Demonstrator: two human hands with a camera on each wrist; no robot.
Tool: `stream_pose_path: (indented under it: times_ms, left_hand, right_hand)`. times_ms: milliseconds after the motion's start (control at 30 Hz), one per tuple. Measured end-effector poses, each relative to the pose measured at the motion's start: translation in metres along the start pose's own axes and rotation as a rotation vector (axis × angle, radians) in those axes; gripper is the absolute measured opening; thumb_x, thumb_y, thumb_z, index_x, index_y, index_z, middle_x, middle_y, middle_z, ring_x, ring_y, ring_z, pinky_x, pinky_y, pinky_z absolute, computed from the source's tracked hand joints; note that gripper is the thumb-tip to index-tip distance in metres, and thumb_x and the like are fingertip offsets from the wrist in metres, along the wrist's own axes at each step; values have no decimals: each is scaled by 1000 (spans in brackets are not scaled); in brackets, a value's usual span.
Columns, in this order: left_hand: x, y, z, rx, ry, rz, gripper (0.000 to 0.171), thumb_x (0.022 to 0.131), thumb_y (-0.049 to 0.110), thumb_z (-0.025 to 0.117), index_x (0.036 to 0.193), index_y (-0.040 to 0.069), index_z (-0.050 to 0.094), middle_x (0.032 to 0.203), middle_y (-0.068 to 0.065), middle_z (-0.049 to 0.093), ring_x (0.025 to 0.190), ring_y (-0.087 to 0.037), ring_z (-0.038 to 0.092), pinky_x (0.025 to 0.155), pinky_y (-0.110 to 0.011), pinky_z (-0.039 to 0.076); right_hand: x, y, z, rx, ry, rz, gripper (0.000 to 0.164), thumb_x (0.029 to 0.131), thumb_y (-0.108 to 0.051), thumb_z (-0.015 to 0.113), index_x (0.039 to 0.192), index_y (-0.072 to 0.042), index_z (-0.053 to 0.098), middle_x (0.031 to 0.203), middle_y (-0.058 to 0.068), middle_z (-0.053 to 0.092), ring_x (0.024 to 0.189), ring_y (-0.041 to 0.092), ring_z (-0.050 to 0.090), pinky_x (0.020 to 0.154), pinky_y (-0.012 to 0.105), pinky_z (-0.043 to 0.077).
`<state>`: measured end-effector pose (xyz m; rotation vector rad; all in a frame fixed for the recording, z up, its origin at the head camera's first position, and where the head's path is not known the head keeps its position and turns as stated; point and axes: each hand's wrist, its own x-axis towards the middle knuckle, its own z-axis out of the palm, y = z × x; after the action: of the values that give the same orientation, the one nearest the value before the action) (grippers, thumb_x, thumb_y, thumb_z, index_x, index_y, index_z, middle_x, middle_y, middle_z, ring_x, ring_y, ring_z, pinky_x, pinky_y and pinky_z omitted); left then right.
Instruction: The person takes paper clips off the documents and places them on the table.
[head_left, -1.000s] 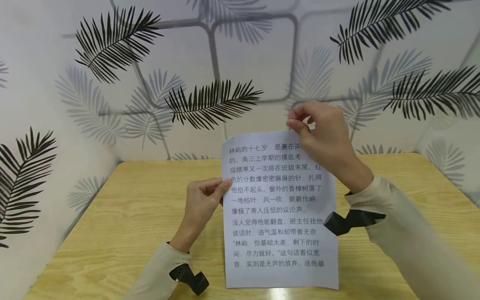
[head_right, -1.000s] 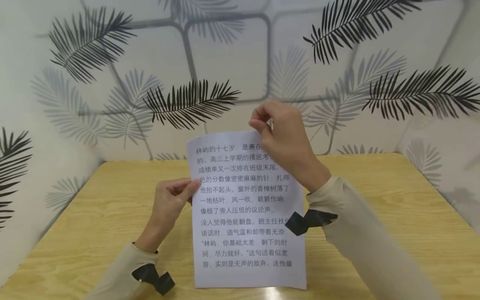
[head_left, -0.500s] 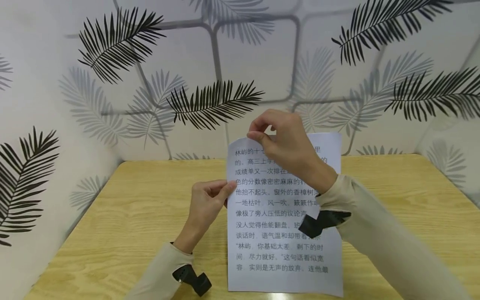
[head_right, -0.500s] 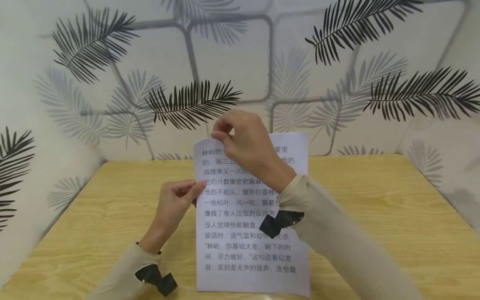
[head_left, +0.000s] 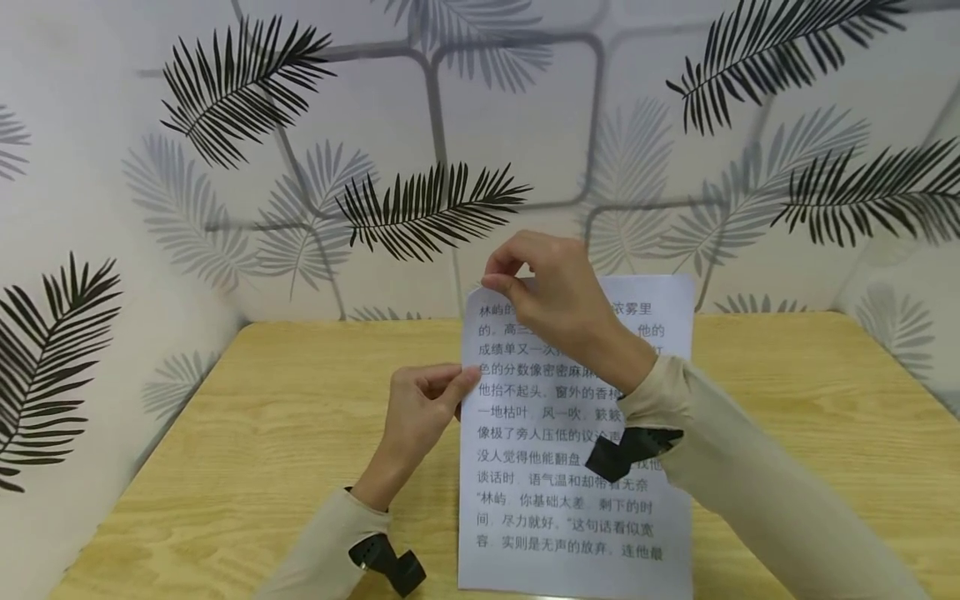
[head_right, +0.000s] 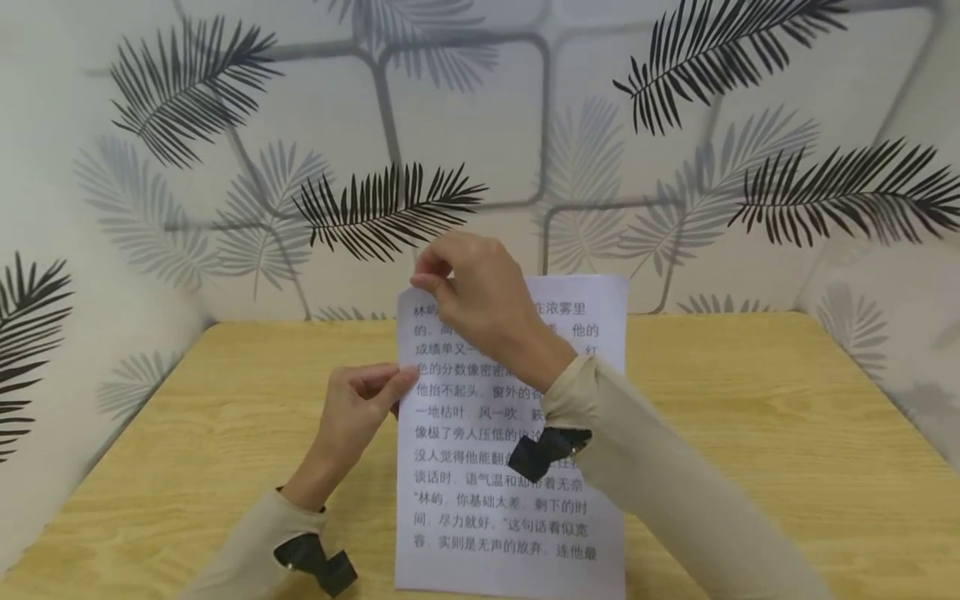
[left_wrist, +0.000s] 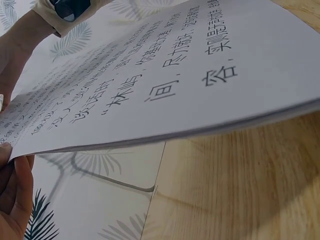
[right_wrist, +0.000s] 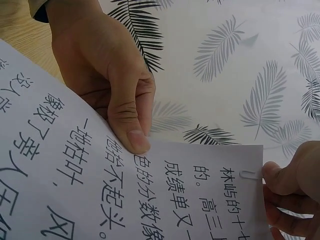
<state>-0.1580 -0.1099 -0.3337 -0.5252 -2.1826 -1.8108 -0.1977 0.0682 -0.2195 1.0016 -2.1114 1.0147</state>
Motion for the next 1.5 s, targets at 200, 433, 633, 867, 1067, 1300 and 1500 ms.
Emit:
stream_pose_path:
  times_ms: [200,433,633,867,1067,1300,1500]
  left_hand:
    - [0,2,1,14,-4,25,13,91,4,66,91,-7,74,68,-16,69,49,-10,55,47,-20,43]
    - [0,2,-1,23,-8,40,14,91,4,66,91,-6,75,68,-16,69,49,-14,56,47,-21,43]
    - [1,3,-2,22,-7,46,14,91,4,65,91,-6,75,67,-16,69,49,-13,56,46,-20,42]
    - [0,5,-1,24,-2,47,13,91,3,66,90,-6,75,66,-16,68,48,-17,55,46,-20,41]
    - [-1,4,0,12,-7,45,13,91,4,66,90,-7,74,67,-17,68,49,-11,55,47,-20,43]
    - [-1,4,-2,7,-16,70,13,90,3,66,92,-8,74,68,-17,69,48,-8,56,46,-20,45]
    - [-2,5,-3,0,-24,78,14,91,2,66,93,-9,73,70,-18,70,49,-8,58,47,-21,47]
  right_hand:
    - [0,0,-2,2,-6,15,9,80,4,75,77,-1,68,75,6,66,72,15,62,73,30,49]
    - [1,0,-2,5,-18,-2,9,80,4,75,77,-2,69,75,6,66,73,14,62,74,30,50]
    - [2,-1,-2,13,-48,-24,9,80,5,75,77,-1,68,76,6,67,73,15,63,74,29,52]
    - [1,-1,0,-60,-43,-19,12,80,10,71,76,0,64,75,8,64,73,18,61,70,29,51]
    - [0,-1,1,-63,-67,15,17,78,16,65,77,0,62,75,8,62,73,19,59,68,29,48]
    - [1,-1,0,0,-77,54,18,79,17,63,76,-1,61,76,8,64,76,19,62,78,31,53]
    - [2,-3,-2,16,-99,67,20,78,18,62,75,-2,60,74,7,63,74,17,61,76,29,53]
